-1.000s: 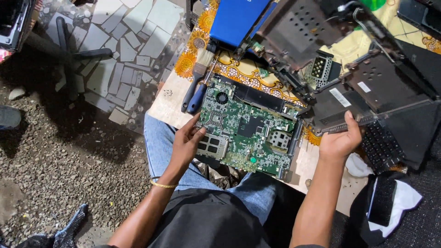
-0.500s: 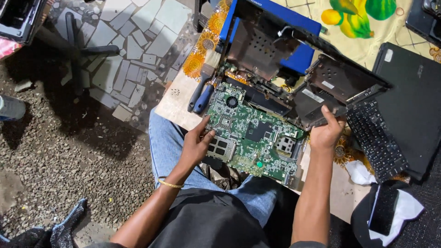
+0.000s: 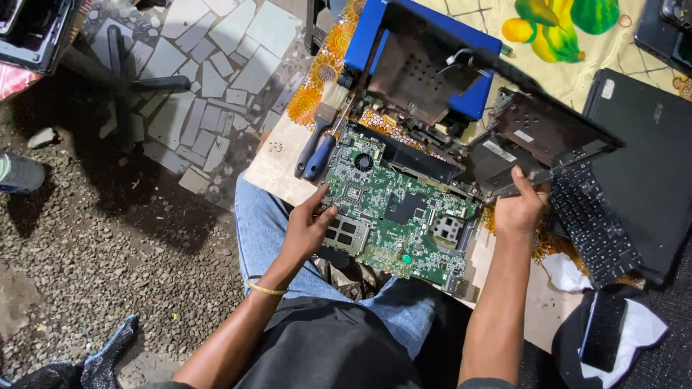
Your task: The person handles a laptop motherboard, turning it over and inspecting both sides. They place the board into the laptop chassis, then remove it again to continue handling it on their lap.
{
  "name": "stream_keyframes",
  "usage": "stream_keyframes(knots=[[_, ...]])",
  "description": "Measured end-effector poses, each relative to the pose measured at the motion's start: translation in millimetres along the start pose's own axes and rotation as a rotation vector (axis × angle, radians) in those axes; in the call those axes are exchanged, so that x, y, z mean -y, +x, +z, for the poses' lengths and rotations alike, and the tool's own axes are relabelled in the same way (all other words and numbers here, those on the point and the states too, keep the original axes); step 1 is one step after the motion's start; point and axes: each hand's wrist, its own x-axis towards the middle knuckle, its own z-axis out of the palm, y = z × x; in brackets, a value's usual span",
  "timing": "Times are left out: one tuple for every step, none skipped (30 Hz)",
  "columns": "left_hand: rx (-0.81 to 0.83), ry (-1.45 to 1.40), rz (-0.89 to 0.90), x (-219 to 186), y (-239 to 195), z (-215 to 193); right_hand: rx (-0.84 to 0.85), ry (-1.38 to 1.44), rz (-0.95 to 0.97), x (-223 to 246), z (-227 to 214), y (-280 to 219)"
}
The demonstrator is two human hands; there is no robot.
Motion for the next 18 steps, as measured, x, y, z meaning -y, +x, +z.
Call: stream_keyframes(knots=[[-0.001,-0.001,0.000,-9.3,-2.0,-0.9,0.001,0.000,0.000,0.2,-0.2,-1.1],[-0.002,0.008,0.004,-18.4,-3.8,-1.9,0.016,-0.010,0.003,0.3,-0.3,-2.3],[-0.004,0.016,0.007,-27.2,-6.4,-2.9,0.030,-0.021,0.008,-0.1,-0.6,-3.8],[-0.007,0.015,0.005,-27.8,-7.2,-2.9,0.032,-0.021,0.011,-3.2,-9.0,-1.5],[-0.011,0.026,0.007,-28.6,-8.0,-3.2,0.052,-0.072,0.012,-6.3,-17.6,0.0],[-0.015,0.037,0.010,-29.7,-8.9,-3.2,0.073,-0.123,0.013,-9.1,-26.3,1.6],[-0.013,0.037,0.011,-17.0,-3.9,-1.2,0.071,-0.123,0.011,-7.1,-25.4,-1.0],[-0.027,0.092,0.031,-4.4,1.3,1.0,0.076,-0.141,0.005,-5.2,-24.6,-3.4],[-0.041,0.146,0.048,9.2,4.7,2.8,0.080,-0.159,0.003,-3.6,-24.2,-7.5],[-0.039,0.146,0.046,6.1,6.3,2.5,0.078,-0.160,0.004,-6.4,-28.8,-8.3],[-0.052,0.196,0.113,3.1,7.8,2.8,0.088,-0.149,0.004,-8.4,-33.9,-9.1],[-0.065,0.245,0.179,-0.1,9.1,3.0,0.098,-0.137,0.003,-10.2,-38.8,-10.0],[-0.066,0.245,0.182,-2.8,11.4,4.0,0.098,-0.135,0.001,-12.1,-41.0,-11.8],[-0.070,0.268,0.191,-5.6,13.6,4.9,0.080,-0.139,0.002,-14.1,-43.0,-13.7],[-0.076,0.289,0.196,-7.5,14.2,6.1,0.063,-0.146,0.006,-16.0,-45.4,-16.3],[-0.079,0.288,0.196,-4.2,16.6,6.3,0.065,-0.145,0.007,-27.8,-62.1,-15.4],[-0.090,0.304,0.237,-1.2,19.6,6.8,0.048,-0.184,-0.008,-39.1,-79.1,-14.3],[-0.101,0.321,0.278,1.7,22.7,7.5,0.030,-0.223,-0.022,-50.4,-96.1,-12.9]])
